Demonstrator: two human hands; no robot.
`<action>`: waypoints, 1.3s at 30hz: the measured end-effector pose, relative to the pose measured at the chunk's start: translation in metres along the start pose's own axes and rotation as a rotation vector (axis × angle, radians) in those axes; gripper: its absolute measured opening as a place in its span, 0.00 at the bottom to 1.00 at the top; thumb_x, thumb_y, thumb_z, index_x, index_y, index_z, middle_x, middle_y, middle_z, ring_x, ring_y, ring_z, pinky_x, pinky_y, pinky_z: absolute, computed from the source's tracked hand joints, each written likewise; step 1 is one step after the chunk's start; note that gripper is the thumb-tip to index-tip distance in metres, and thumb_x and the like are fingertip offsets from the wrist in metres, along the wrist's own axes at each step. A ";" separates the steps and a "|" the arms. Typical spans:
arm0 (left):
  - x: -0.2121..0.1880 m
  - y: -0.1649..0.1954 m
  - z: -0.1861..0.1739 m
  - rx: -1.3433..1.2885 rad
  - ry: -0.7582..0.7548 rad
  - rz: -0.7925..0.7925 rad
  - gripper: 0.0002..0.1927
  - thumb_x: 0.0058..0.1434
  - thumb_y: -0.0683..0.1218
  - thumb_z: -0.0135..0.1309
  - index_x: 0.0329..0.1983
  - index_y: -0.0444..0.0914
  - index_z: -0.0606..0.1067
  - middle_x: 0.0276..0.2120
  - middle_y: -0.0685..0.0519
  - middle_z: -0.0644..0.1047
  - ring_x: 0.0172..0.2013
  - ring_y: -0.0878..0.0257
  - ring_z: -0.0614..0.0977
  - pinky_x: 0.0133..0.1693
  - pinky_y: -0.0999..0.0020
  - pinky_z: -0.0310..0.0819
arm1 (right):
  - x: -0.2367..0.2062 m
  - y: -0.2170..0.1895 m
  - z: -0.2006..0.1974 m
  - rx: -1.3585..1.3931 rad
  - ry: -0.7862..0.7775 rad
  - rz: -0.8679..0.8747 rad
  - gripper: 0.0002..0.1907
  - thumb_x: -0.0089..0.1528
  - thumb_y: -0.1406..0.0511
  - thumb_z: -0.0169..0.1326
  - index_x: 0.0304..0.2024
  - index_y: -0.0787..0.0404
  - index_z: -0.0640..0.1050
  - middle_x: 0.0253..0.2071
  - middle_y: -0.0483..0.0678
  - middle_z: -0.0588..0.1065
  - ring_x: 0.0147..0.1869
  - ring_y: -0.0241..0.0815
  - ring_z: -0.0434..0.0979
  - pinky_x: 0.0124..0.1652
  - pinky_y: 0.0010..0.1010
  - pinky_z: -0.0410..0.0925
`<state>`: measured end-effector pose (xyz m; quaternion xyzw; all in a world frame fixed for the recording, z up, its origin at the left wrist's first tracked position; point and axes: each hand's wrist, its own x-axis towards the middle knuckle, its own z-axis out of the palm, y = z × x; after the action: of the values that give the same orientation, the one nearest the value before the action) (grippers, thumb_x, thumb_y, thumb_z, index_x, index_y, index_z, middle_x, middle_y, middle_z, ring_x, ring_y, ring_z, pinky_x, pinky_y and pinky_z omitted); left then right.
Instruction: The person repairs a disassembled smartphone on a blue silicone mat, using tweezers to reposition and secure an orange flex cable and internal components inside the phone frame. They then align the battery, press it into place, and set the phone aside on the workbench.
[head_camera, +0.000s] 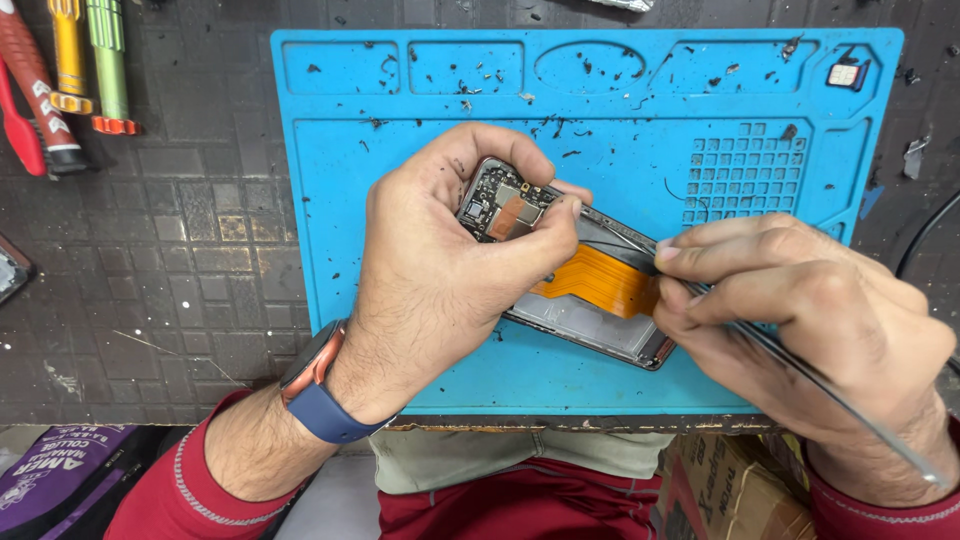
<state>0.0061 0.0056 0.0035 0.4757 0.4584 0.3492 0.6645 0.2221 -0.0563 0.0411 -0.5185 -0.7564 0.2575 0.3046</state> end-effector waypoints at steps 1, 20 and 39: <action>0.000 0.000 0.000 0.002 0.001 -0.003 0.09 0.62 0.37 0.59 0.44 0.34 0.74 0.39 0.52 0.83 0.45 0.70 0.85 0.41 0.79 0.79 | -0.002 0.000 0.002 0.006 0.005 0.053 0.15 0.54 0.77 0.67 0.31 0.64 0.71 0.37 0.58 0.79 0.46 0.50 0.84 0.47 0.36 0.78; 0.002 0.001 -0.001 0.008 -0.009 -0.002 0.08 0.63 0.38 0.59 0.45 0.33 0.74 0.40 0.53 0.83 0.46 0.68 0.87 0.42 0.78 0.83 | 0.009 -0.003 0.012 0.009 0.047 0.049 0.14 0.58 0.76 0.65 0.29 0.68 0.69 0.40 0.59 0.80 0.46 0.49 0.85 0.41 0.33 0.78; 0.002 0.000 -0.002 0.083 0.004 0.041 0.08 0.64 0.39 0.60 0.44 0.34 0.74 0.40 0.54 0.83 0.45 0.72 0.83 0.40 0.80 0.79 | 0.001 0.000 0.001 -0.014 -0.024 -0.026 0.15 0.56 0.77 0.64 0.34 0.69 0.69 0.36 0.55 0.76 0.48 0.53 0.83 0.46 0.38 0.78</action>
<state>0.0048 0.0079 0.0032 0.5113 0.4641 0.3445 0.6361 0.2214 -0.0549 0.0409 -0.5076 -0.7684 0.2544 0.2952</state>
